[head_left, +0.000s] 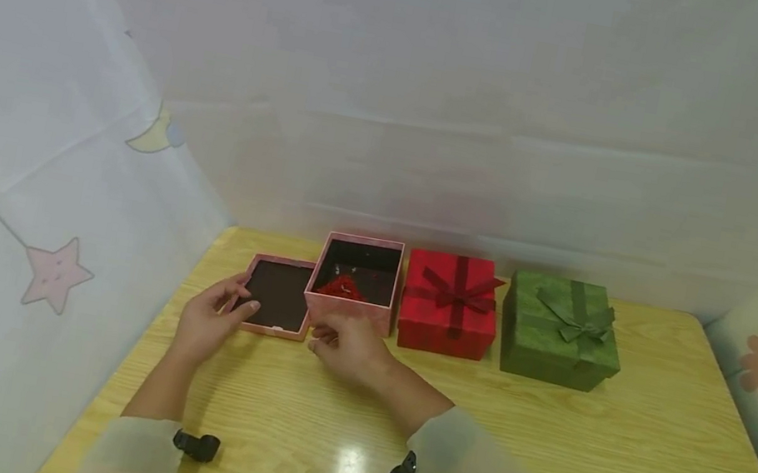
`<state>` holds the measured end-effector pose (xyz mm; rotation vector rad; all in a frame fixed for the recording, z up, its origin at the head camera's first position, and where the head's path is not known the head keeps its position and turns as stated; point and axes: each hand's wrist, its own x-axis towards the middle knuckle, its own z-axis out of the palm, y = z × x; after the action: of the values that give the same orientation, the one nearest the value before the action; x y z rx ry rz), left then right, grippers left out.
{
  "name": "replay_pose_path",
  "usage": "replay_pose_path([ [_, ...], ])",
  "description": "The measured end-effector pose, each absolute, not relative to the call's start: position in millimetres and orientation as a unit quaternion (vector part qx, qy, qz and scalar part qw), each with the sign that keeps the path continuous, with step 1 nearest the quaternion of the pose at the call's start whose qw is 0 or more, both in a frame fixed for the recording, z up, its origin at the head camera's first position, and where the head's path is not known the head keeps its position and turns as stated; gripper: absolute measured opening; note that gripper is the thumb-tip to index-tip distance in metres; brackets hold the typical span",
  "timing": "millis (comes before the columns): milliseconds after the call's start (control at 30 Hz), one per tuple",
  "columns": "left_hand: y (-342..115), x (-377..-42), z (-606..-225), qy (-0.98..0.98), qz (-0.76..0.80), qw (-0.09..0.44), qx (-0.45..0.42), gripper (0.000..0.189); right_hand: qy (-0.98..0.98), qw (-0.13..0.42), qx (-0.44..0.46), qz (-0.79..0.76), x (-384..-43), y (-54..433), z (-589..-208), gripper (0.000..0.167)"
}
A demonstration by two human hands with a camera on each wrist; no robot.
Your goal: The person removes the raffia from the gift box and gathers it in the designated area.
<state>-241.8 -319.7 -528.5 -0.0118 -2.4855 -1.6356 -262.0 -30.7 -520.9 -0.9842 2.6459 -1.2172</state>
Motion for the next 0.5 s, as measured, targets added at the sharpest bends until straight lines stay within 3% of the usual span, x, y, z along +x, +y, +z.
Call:
replay_pose_path([
  [300,-295.4,-245.3,-530.7,-0.848,-0.524,0.077,-0.033,0.034,0.849,0.058,-0.347,-0.394,-274.9,-13.1,-505.8,0.039],
  [500,-276.0,-246.7,-523.2,-0.828,-0.553,0.073,-0.050,0.035,0.848,0.060,-0.337,-0.404,-283.9,-3.3,-495.0,0.031],
])
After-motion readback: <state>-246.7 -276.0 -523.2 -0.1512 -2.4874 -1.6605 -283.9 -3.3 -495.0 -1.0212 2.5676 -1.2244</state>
